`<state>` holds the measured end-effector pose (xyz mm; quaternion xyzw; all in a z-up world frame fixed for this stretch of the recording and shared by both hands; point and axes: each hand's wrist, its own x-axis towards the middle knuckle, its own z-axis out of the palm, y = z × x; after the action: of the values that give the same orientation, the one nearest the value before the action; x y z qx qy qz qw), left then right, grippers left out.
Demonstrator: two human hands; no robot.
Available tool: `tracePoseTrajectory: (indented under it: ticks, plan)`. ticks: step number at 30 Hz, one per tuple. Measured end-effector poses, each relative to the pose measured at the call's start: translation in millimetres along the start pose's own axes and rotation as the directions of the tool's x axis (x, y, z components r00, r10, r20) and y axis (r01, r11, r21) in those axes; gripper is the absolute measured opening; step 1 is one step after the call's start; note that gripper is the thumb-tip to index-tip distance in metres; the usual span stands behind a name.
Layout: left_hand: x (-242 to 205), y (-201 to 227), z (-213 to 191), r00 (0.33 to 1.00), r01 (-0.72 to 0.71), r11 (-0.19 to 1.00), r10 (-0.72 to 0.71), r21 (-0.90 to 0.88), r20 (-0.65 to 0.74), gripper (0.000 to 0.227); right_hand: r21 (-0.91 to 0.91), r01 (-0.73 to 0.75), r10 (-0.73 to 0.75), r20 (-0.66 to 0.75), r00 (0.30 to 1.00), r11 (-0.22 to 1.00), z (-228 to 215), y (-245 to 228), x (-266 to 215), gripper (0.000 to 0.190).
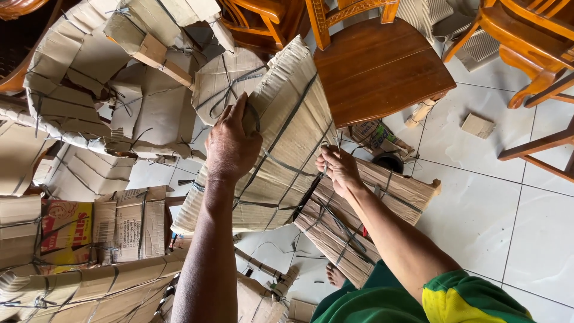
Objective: The person unties a cardboard-wrapped bundle secured with black plastic straps. They first pull and loosen the straps by hand, then use a red utility knife to cut the straps. After cutting, they remove the loose strap pieces from the bundle.
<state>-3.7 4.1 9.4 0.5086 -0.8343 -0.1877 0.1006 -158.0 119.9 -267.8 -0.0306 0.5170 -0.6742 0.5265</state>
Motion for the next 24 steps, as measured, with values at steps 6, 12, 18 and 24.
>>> tracePoseTrajectory:
  ticks: [6, 12, 18, 24]
  plan:
    - [0.6, -2.6, 1.6, 1.000, -0.019, 1.000, 0.019, -0.011, 0.002, 0.082, 0.171, -0.099, 0.104, -0.016, 0.994, 0.980, 2.8, 0.3, 6.3, 0.023]
    - [2.0, -6.3, 2.7, 0.999, -0.023, 1.000, 0.024, -0.015, 0.021, 0.088, 0.268, -0.205, 0.210, 0.010, 0.978, 0.941, -2.5, 22.8, 21.9, 0.020]
    - [0.2, -2.8, -1.2, 1.000, -0.019, 1.000, 0.019, -0.012, 0.024, 0.087, 0.243, -0.222, 0.237, -0.035, 0.971, 0.944, 8.5, 42.2, 30.0, 0.021]
    - [2.7, -5.4, -1.1, 0.999, -0.009, 1.000, 0.010, -0.013, 0.053, 0.089, 0.203, -0.216, 0.235, -0.078, 0.969, 0.955, 24.9, 55.9, 45.2, 0.019]
